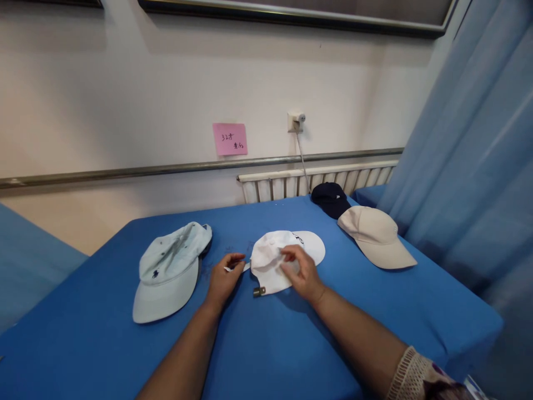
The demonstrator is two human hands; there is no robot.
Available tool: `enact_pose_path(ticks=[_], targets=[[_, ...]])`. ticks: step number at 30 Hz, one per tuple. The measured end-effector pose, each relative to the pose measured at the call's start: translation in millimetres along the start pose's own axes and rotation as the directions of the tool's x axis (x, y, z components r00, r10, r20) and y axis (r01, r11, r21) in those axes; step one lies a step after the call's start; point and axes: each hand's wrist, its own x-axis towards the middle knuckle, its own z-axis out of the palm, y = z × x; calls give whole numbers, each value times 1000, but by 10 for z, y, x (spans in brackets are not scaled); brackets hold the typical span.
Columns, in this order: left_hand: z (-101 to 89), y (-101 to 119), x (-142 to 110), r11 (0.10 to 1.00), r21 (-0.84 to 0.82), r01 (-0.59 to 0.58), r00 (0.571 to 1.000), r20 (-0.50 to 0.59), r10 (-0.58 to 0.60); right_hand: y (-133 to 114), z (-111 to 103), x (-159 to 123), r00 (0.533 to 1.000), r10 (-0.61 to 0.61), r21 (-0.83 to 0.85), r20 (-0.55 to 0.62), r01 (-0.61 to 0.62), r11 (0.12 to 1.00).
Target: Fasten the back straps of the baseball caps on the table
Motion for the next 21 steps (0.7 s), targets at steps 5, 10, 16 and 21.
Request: enact_pose_path(ticks=[5,10,16,21], targets=[[34,115,-78,997,41,-73,997,-9,73,560,-563,251,770,480,-184,-421,-590,786],[65,101,-82,998,50,-48,998,32,46,908,-779,330,625,715,-56,-314,-763,643],[113,9,-42,1000,4,7,996,92,-7,792,-584,231,645,764,221,-11,-744,631],[44,27,-15,992,124,-34,932,-354,76,676,-552,297,650,757,695,71,-576,429]])
